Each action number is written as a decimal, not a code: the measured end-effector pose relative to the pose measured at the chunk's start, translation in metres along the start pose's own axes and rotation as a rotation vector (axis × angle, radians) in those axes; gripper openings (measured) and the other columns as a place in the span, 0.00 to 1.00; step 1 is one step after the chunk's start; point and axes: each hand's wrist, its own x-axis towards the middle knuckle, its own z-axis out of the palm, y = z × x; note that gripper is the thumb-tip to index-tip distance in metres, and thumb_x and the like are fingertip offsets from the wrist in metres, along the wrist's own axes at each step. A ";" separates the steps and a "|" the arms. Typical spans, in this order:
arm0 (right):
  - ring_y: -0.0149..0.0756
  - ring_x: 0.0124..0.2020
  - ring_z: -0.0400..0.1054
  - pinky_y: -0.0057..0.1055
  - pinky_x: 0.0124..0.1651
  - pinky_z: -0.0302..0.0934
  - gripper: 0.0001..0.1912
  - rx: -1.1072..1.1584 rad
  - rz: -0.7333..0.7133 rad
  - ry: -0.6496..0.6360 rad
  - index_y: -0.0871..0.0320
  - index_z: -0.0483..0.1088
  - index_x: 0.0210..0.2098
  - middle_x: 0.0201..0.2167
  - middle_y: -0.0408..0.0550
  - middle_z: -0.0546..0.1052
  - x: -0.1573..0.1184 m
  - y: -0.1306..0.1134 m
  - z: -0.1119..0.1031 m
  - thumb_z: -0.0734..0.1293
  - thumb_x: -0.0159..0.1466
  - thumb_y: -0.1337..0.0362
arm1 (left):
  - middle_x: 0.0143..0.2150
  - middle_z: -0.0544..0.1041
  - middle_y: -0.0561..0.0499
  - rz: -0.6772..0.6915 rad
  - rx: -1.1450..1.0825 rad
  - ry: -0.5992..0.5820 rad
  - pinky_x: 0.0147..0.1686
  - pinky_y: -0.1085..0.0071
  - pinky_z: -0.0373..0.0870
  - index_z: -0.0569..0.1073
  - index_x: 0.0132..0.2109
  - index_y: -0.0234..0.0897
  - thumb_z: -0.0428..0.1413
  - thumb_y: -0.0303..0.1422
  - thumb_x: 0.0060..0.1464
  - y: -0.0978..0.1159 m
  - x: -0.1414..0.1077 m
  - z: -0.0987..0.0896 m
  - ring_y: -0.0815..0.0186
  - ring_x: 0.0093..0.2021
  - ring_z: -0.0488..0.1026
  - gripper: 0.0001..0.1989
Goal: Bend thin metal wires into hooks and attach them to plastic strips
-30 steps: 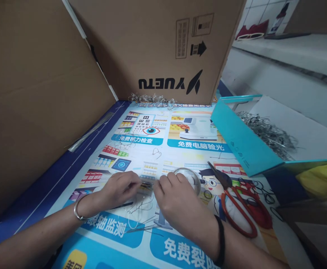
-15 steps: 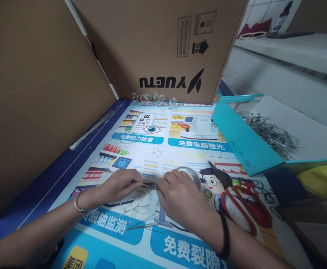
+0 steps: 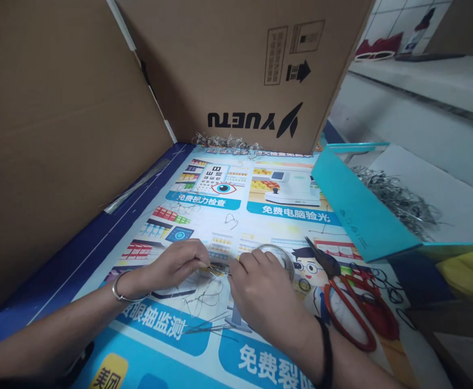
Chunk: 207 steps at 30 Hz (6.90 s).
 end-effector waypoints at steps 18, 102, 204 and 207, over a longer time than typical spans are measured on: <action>0.35 0.33 0.67 0.29 0.33 0.58 0.08 0.259 0.159 -0.148 0.55 0.72 0.35 0.29 0.45 0.74 0.000 0.011 -0.006 0.61 0.61 0.67 | 0.32 0.75 0.50 0.039 0.244 -0.034 0.34 0.71 0.68 0.67 0.35 0.36 0.44 0.24 0.58 0.001 -0.001 0.000 0.68 0.33 0.71 0.08; 0.42 0.36 0.64 0.38 0.38 0.52 0.10 -0.282 -0.139 0.053 0.60 0.72 0.39 0.32 0.51 0.73 0.015 -0.033 -0.040 0.60 0.61 0.68 | 0.24 0.72 0.57 -0.540 -0.113 0.511 0.24 0.78 0.64 0.68 0.29 0.37 0.52 0.25 0.47 0.016 0.001 0.008 0.72 0.24 0.68 0.03; 0.39 0.28 0.56 0.36 0.32 0.44 0.05 -0.318 -0.097 -0.096 0.57 0.66 0.28 0.26 0.46 0.69 0.009 -0.021 -0.013 0.66 0.56 0.72 | 0.31 0.72 0.55 -0.294 -0.199 0.161 0.34 0.74 0.63 0.68 0.35 0.36 0.49 0.25 0.56 0.013 -0.005 0.003 0.71 0.32 0.67 0.05; 0.39 0.29 0.57 0.36 0.33 0.44 0.04 -0.323 -0.094 -0.097 0.57 0.66 0.28 0.26 0.46 0.70 0.009 -0.020 -0.012 0.65 0.57 0.72 | 0.31 0.72 0.54 -0.260 -0.161 0.167 0.35 0.73 0.63 0.69 0.34 0.36 0.49 0.25 0.55 0.014 -0.003 0.001 0.70 0.33 0.68 0.05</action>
